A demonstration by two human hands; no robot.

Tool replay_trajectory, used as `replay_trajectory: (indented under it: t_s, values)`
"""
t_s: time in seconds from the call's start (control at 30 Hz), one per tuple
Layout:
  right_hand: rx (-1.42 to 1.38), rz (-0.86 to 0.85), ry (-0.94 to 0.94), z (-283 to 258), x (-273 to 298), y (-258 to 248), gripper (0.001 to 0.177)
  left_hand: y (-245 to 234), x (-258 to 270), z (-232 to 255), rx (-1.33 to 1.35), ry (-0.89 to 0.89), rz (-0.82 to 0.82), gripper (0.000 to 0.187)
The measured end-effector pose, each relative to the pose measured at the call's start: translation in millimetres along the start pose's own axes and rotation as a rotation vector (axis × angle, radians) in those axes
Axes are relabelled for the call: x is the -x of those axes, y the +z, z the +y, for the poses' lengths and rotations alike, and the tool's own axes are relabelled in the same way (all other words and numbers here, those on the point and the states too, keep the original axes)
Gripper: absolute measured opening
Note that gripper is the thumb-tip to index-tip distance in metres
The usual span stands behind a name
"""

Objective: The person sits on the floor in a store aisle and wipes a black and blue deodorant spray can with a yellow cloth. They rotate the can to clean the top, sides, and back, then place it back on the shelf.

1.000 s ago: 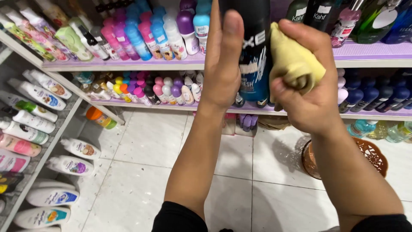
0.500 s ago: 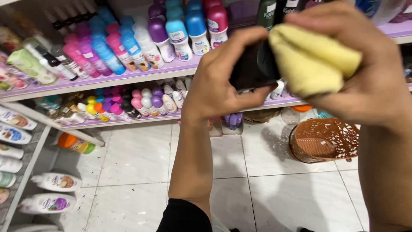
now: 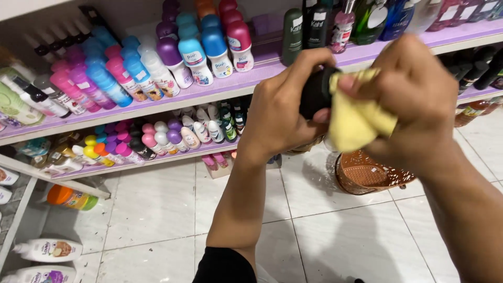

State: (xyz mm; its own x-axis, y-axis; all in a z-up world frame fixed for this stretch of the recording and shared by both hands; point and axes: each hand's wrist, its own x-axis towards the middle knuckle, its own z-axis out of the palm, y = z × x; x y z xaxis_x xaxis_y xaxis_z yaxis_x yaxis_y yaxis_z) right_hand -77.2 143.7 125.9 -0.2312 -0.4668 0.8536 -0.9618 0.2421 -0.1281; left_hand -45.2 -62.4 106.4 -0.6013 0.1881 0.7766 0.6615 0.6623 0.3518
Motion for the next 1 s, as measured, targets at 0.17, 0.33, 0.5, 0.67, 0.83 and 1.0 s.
replay_trajectory:
  t_s: [0.17, 0.33, 0.5, 0.67, 0.83, 1.0]
  values:
    - [-0.356, -0.004, -0.14, 6.4, -11.1, -11.3, 0.037, -10.5, -6.7, 1.8, 0.311, -0.059, -0.01, 0.061]
    - [-0.322, 0.079, -0.031, 36.4, 3.7, -24.8, 0.052, -13.2, -6.7, 5.9, 0.441, 0.025, 0.126, 0.049]
    - [-0.28, 0.007, -0.039, 22.2, -1.6, -34.4, 0.051, -21.5, -6.0, 23.6, 0.456, 0.059, -0.033, 0.05]
    - [-0.276, -0.004, -0.053, 6.3, -5.0, -34.5, 0.047, -30.0, -10.0, 36.7, 0.347, 0.169, -0.141, 0.064]
    - [-0.385, -0.044, -0.075, 17.8, -10.1, -34.6, 0.058, -31.1, -5.0, 44.8, 0.405, 0.096, -0.025, 0.058]
    - [-0.292, -0.045, -0.07, 2.8, -3.2, -45.2, 0.041, -37.6, -4.3, 55.5, 0.444, 0.09, -0.052, 0.062]
